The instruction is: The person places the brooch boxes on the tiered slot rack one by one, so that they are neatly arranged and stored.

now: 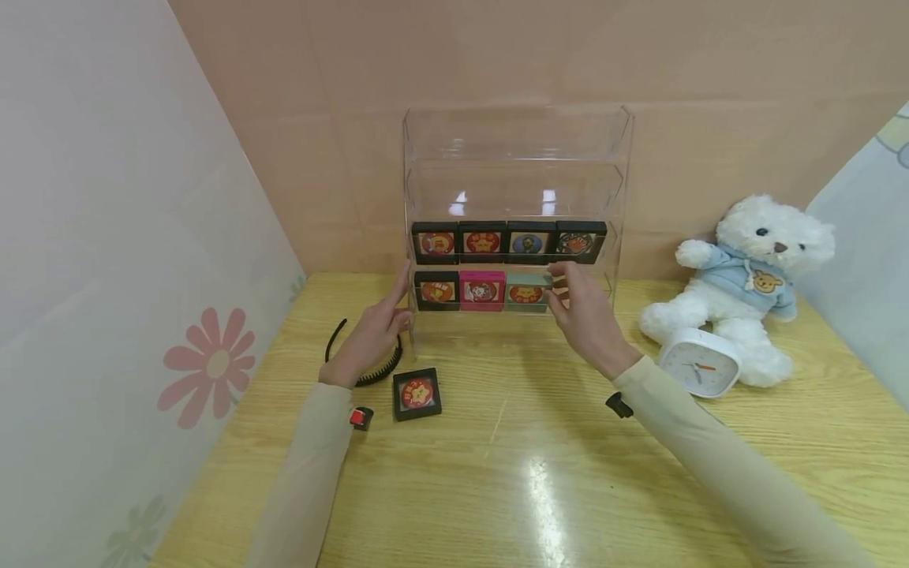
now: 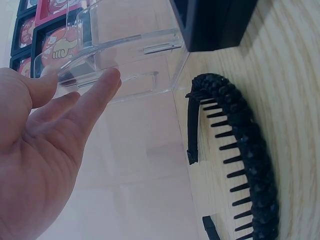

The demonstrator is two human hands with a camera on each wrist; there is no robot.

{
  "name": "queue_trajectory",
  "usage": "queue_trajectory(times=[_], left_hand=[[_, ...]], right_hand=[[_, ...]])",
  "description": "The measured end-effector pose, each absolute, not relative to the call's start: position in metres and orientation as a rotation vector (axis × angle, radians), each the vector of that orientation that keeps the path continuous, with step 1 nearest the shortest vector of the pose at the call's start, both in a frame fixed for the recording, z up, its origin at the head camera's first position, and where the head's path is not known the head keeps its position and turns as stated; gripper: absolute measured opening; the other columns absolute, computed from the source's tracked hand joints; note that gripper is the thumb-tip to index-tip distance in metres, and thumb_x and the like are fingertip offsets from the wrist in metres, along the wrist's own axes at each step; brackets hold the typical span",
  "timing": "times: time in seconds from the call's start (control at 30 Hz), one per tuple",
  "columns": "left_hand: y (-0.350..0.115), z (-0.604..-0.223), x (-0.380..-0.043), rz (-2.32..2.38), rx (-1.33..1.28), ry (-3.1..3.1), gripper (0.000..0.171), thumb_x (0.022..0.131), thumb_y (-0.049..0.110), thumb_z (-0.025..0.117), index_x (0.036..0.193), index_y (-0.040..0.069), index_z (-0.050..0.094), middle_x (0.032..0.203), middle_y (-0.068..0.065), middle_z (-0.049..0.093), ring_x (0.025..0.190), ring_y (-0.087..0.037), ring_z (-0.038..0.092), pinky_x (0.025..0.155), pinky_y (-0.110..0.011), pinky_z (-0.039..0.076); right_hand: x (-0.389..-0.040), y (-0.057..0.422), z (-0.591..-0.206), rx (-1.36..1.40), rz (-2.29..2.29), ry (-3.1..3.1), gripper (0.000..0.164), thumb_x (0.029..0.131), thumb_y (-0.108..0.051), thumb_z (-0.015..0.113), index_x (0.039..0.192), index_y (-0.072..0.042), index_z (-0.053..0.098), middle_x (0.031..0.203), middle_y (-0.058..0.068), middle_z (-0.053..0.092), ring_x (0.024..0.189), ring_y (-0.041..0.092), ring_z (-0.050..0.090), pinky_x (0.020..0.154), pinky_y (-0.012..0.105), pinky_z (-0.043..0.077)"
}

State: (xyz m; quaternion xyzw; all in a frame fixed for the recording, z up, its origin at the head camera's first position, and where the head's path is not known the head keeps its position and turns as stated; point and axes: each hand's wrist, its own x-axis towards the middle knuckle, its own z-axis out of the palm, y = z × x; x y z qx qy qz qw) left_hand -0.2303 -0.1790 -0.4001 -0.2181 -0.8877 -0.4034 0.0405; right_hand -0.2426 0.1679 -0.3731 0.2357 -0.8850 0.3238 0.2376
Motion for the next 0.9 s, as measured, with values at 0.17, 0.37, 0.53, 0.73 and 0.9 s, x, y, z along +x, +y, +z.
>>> queue_trajectory(times=[0.17, 0.37, 0.53, 0.73, 0.9], left_hand=[[-0.179, -0.4, -0.23, -1.23, -0.678, -2.718, 0.086, 0.106, 0.004, 0.046, 0.161, 0.043, -0.007, 0.16, -0.018, 0.029, 0.119, -0.03, 0.063, 0.095, -0.044, 0.055], [-0.179, -0.4, -0.23, -1.217, -0.685, -2.712, 0.084, 0.107, 0.005, 0.046, 0.162, 0.042, -0.006, 0.16, -0.017, 0.03, 0.118, -0.03, 0.064, 0.095, -0.044, 0.055], [-0.18, -0.401, -0.23, -1.208, -0.688, -2.703, 0.084, 0.107, 0.005, 0.047, 0.162, 0.041, -0.006, 0.16, -0.017, 0.031, 0.117, -0.03, 0.064, 0.095, -0.045, 0.055], [-0.18, -0.404, -0.23, -1.213, -0.693, -2.707, 0.084, 0.107, 0.005, 0.047, 0.162, 0.04, -0.006, 0.16, -0.018, 0.03, 0.118, -0.031, 0.063, 0.096, -0.045, 0.055], [-0.18, -0.403, -0.232, -1.22, -0.684, -2.713, 0.085, 0.107, 0.005, 0.046, 0.161, 0.043, -0.007, 0.161, -0.017, 0.029, 0.119, -0.03, 0.063, 0.096, -0.045, 0.055]], right_hand=[[-0.237, 0.167, -0.372, 0.657, 0.846, -2.351, 0.036, 0.092, 0.005, 0.07, 0.124, 0.007, 0.055, 0.114, 0.023, 0.06, 0.1, 0.037, 0.062, 0.08, 0.05, 0.058], [-0.222, 0.157, -0.371, 0.82, 0.775, -2.198, 0.025, 0.09, 0.01, 0.067, 0.113, 0.007, 0.059, 0.104, 0.02, 0.063, 0.09, 0.034, 0.063, 0.073, 0.043, 0.058], [-0.206, 0.148, -0.375, 1.035, 0.837, -2.294, 0.015, 0.092, 0.007, 0.067, 0.105, 0.0, 0.064, 0.095, 0.008, 0.069, 0.08, 0.019, 0.065, 0.064, 0.034, 0.058], [-0.193, 0.141, -0.384, 1.208, 0.873, -2.64, 0.013, 0.096, -0.007, 0.068, 0.109, -0.007, 0.067, 0.096, 0.001, 0.071, 0.085, 0.01, 0.067, 0.068, 0.029, 0.058], [-0.191, 0.138, -0.4, 1.37, 0.819, -2.88, 0.025, 0.097, -0.012, 0.068, 0.119, -0.001, 0.064, 0.108, 0.008, 0.068, 0.097, 0.019, 0.065, 0.084, 0.037, 0.057]])
